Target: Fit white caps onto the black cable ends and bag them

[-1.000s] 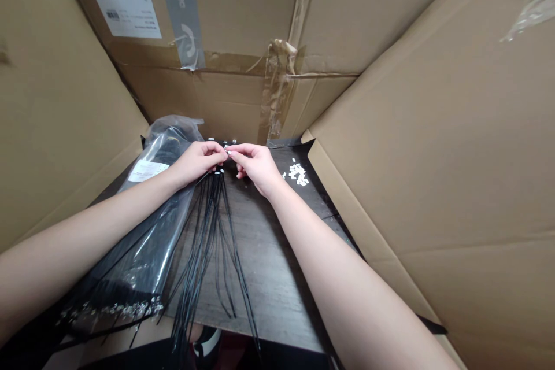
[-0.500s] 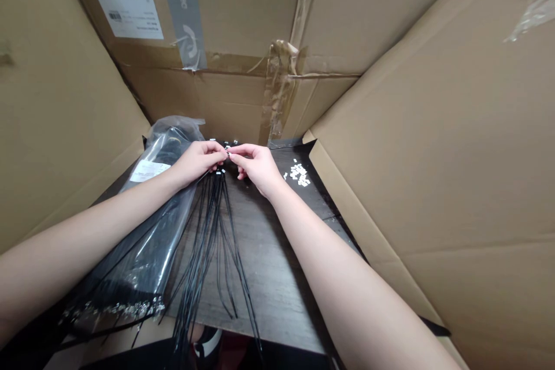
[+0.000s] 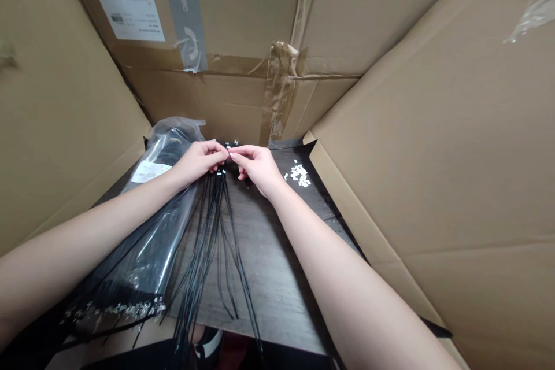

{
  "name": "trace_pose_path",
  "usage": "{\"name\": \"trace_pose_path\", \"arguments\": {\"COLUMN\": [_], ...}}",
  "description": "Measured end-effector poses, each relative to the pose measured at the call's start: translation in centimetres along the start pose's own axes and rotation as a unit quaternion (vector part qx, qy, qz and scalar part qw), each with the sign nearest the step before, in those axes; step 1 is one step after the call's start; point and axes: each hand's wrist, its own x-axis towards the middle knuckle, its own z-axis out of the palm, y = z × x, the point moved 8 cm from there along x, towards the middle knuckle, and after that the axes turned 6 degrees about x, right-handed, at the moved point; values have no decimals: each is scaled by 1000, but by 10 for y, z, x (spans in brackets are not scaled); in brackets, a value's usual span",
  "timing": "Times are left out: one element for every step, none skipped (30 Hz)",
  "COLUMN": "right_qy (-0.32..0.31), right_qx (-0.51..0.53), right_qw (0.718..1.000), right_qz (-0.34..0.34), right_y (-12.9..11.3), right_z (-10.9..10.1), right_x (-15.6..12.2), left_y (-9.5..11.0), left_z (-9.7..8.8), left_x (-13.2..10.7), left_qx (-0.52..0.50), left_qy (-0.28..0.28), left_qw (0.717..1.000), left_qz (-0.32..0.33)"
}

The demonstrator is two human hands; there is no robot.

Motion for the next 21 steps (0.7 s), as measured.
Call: {"name": "trace_pose_path", "arguments": {"right_qy": [1,2,3,4,4,5,5,6,5,4,3,2,2,2,3,6,8,11,14,17,20], "right_qx": [3,6,9,11,11,11,9,8,5,3,2,-1,-4,-7,-11,-14,-16,-16,-15,-12,-7], "right_qw": [1000,1000,1000,1000,1000,1000,1000,1000,1000,1000,1000,1000,1000,1000,1000,1000,1000,1000,999,999,999], "right_qz": [0,0,1,1,2,4,5,6,6,6,6,7,7,9,12,15,20,24,28,32,35], "right_y": [0,0,0,0,0,0,0,0,0,0,0,0,0,0,0,0,1,1,1,0,0], "right_z": [0,0,0,0,-1,-1,-1,-1,-1,0,0,0,1,1,2,2,2,2,2,2,2], "right_x": [0,0,0,0,0,-1,-1,-1,-1,-1,-1,-1,0,0,0,0,0,-1,-1,-2,-2], "left_y": [0,1,2,2,3,3,3,3,2,2,1,1,0,-1,-1,-2,-2,-2,-1,0,1], "left_z": [0,0,0,0,1,1,1,1,1,0,0,0,0,0,0,0,0,0,0,0,0], "left_x": [0,-1,-1,-1,-1,-1,-1,-1,0,0,0,1,1,1,2,2,2,2,1,1,1], "left_qx": [0,0,0,0,0,-1,-2,-3,-4,-5,-6,-7,-8,-8,-7,-6,-5,-4,-3,-4,-5], "left_qy": [0,0,-1,-1,-2,-2,-3,-2,-1,0,1,1,1,1,0,0,0,-1,-2,-2,-1], "left_qw": [1000,1000,1000,1000,1000,1000,1000,1000,1000,1000,1000,1000,1000,1000,1000,1000,1000,1000,1000,1000,1000], "left_qz": [-1,-1,-1,-2,-3,-5,-8,-11,-15,-17,-17,-17,-17,-16,-16,-15,-12,-7,1,9,17]}}
